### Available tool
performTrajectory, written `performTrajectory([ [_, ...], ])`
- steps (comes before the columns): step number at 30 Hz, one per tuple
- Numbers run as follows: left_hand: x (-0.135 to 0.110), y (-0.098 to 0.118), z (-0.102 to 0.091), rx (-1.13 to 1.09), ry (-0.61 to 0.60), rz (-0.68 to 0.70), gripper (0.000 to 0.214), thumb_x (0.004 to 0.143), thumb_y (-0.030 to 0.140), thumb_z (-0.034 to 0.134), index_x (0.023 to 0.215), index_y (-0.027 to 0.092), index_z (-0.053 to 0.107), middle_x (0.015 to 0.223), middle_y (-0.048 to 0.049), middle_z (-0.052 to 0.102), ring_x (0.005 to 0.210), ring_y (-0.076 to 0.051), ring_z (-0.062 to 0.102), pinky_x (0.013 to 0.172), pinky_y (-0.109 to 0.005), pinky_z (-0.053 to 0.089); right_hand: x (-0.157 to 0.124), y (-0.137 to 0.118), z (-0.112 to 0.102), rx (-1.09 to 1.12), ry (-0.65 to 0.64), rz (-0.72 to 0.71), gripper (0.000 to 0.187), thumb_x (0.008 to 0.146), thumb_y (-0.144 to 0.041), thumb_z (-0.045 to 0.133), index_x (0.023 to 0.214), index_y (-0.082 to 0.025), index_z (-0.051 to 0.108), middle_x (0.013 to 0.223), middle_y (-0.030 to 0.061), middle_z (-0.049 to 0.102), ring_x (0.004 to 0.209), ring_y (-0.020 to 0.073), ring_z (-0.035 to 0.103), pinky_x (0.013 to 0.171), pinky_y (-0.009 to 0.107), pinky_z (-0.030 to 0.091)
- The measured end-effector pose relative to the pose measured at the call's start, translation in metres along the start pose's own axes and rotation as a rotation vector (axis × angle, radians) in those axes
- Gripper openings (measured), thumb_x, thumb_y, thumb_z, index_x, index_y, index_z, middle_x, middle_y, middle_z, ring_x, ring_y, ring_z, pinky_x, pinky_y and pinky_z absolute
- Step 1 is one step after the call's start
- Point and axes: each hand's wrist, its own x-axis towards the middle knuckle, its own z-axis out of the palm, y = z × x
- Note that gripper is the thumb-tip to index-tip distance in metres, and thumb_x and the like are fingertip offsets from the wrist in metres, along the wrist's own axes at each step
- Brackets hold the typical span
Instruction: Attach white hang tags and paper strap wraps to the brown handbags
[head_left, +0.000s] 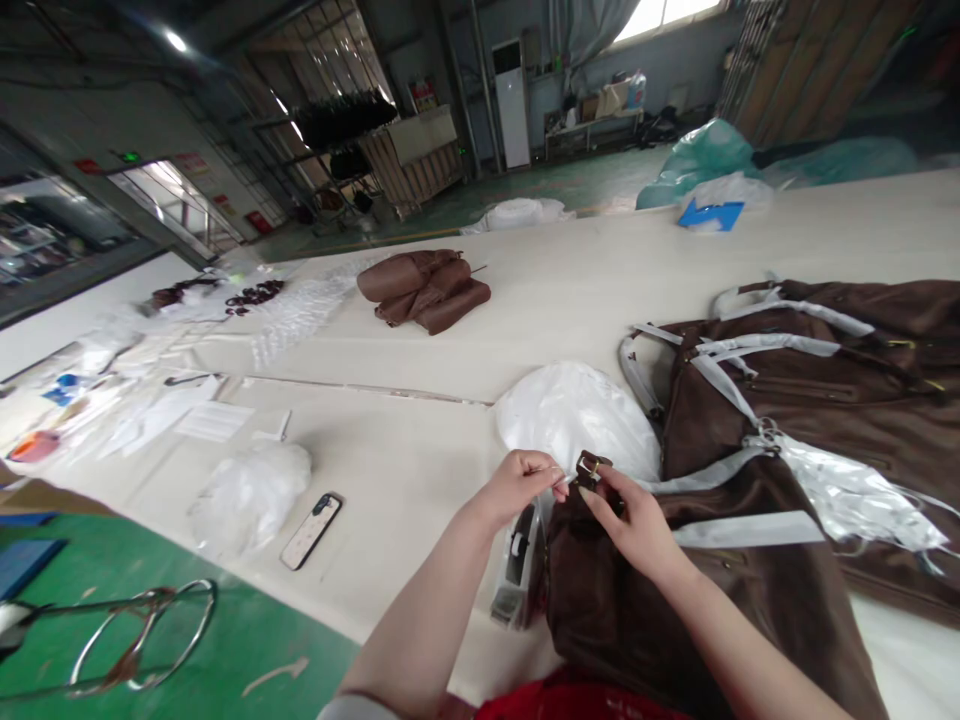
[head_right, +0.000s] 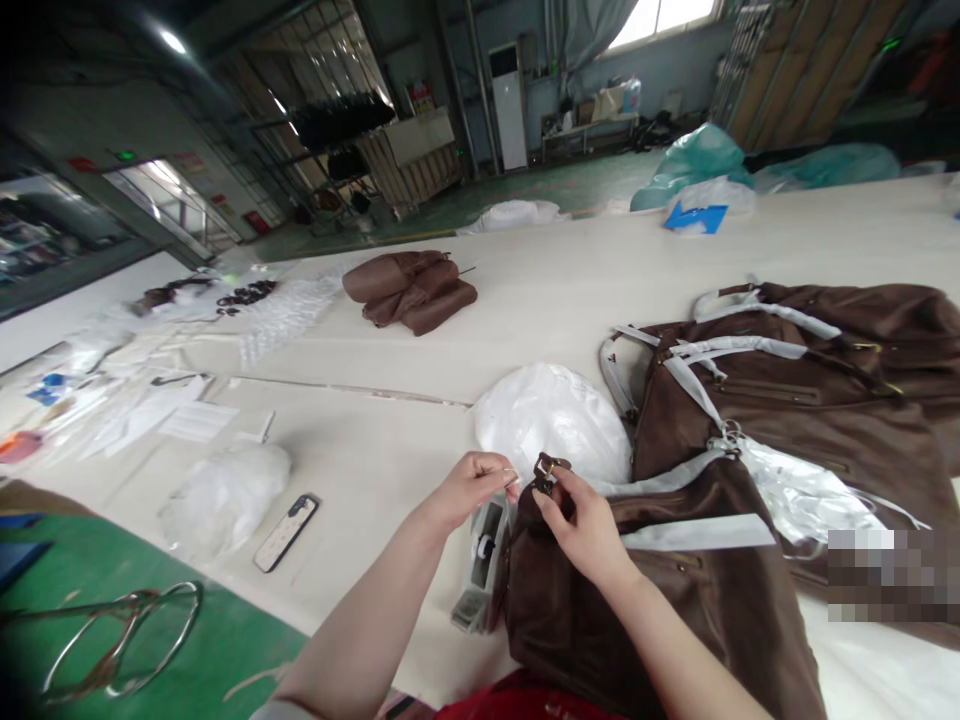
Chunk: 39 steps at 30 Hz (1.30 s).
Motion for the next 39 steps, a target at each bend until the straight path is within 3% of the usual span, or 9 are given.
performTrajectory([
  [3,0.006,0.001,0.004,-0.123,-0.022,-0.073,0.036,0.075,0.043,0.066,0.064,0.009,0.065,0.064,-0.0056,0.062,0.043,-0.005,0.040,0.040,-0.019,0.020,-0.003,0.001,-0.004,0.066,0.011,-0.034,0.036,0.093,-0.040,0.041,0.111,-0.017,0.063,0.107,0.0092,0.069,0.099,0.0225,0.064,0.089,0.034,0.048],
  [5,0.010,0.000,0.006,-0.225,-0.032,-0.104,0.037,0.071,0.043,0.069,0.061,0.009,0.063,0.062,-0.0050,0.060,0.040,-0.003,0.035,0.038,-0.020,0.013,-0.003,0.004,-0.004,0.072,0.009,-0.042,0.035,0.094,-0.038,0.040,0.110,-0.019,0.064,0.112,0.0088,0.068,0.105,0.0230,0.063,0.094,0.035,0.047],
  [14,0.018,-0.001,0.016,-0.589,-0.039,-0.010,0.032,0.068,0.033,0.070,0.053,0.010,0.054,0.058,-0.0004,0.052,0.035,0.000,0.029,0.037,-0.020,0.008,0.001,0.008,0.002,0.037,0.087,-0.094,0.032,0.091,-0.037,0.046,0.106,-0.020,0.068,0.106,0.0084,0.071,0.098,0.0236,0.067,0.088,0.034,0.053],
  [18,0.020,-0.002,0.017,-0.624,-0.029,-0.015,0.033,0.068,0.036,0.067,0.054,0.011,0.052,0.056,0.0010,0.047,0.036,-0.001,0.029,0.036,-0.019,0.008,0.000,0.009,0.003,0.015,0.108,-0.084,0.032,0.091,-0.036,0.045,0.107,-0.019,0.067,0.105,0.0085,0.072,0.095,0.0234,0.068,0.087,0.034,0.053],
  [29,0.023,-0.013,0.019,-0.269,-0.058,-0.166,0.031,0.073,0.041,0.059,0.065,0.011,0.062,0.045,0.0027,0.044,0.038,-0.005,0.028,0.041,-0.021,0.013,0.000,0.010,-0.003,-0.064,0.076,-0.120,0.031,0.093,-0.035,0.043,0.106,-0.020,0.066,0.104,0.0080,0.072,0.093,0.0228,0.068,0.085,0.033,0.053],
  [35,0.019,-0.004,0.022,0.080,0.087,-0.141,0.018,0.065,0.027,0.055,0.054,0.013,0.058,0.044,0.0051,0.040,0.044,-0.006,0.029,0.046,-0.021,0.019,0.000,0.005,-0.005,-0.066,0.061,-0.121,0.030,0.094,-0.034,0.042,0.106,-0.020,0.066,0.105,0.0081,0.072,0.094,0.0222,0.068,0.084,0.031,0.053],
  [39,0.014,0.003,0.016,0.315,0.081,-0.110,0.019,0.068,0.028,0.053,0.056,0.014,0.059,0.049,0.0052,0.040,0.049,-0.008,0.033,0.049,-0.022,0.022,0.000,0.008,-0.004,-0.086,0.067,-0.119,0.031,0.093,-0.035,0.043,0.106,-0.019,0.066,0.104,0.0088,0.072,0.094,0.0222,0.068,0.084,0.031,0.053],
])
